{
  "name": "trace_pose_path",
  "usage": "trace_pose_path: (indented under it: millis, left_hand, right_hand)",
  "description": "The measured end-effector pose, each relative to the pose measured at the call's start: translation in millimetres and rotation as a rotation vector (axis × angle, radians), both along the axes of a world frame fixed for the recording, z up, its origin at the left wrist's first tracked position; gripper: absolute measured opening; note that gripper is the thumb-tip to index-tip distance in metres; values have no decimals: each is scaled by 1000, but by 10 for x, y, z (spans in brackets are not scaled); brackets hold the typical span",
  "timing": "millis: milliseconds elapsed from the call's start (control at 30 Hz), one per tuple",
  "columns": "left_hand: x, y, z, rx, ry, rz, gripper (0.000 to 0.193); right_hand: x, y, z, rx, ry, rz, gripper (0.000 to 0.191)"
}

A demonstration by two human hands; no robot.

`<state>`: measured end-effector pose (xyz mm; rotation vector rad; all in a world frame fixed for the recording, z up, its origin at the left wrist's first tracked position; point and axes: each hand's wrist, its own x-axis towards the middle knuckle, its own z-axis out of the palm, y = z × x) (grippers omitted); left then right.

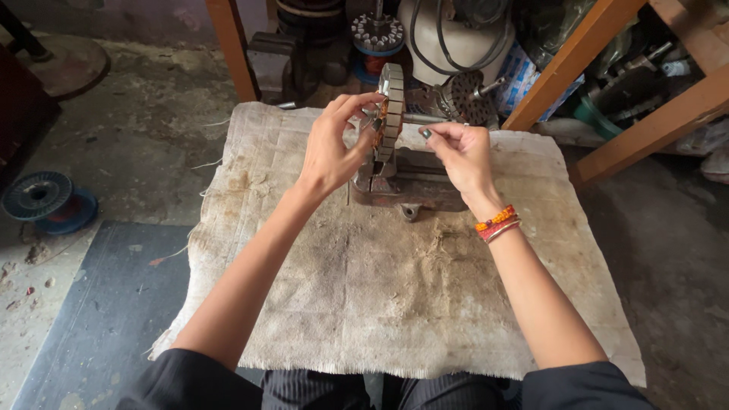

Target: The person works on a motor armature clamped in a vise on a cloth-covered bench, threading and pressing copper wire into the slots around the commutator. They rotate the armature to reach different sections and continue seating the wire by hand around the circumference.

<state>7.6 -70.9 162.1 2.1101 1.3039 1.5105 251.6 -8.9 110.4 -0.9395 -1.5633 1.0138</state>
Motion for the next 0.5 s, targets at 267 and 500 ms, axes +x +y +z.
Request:
trace_pose_path:
  millis: [267,500]
  left_hand:
    - [12,5,-28,15,-110,23,41]
    - [132,-160,273,403,243,99,38]
  right_hand:
    - [62,-39,-2,66,-15,-17,15]
    - [201,-163,210,86,-101,-42,18]
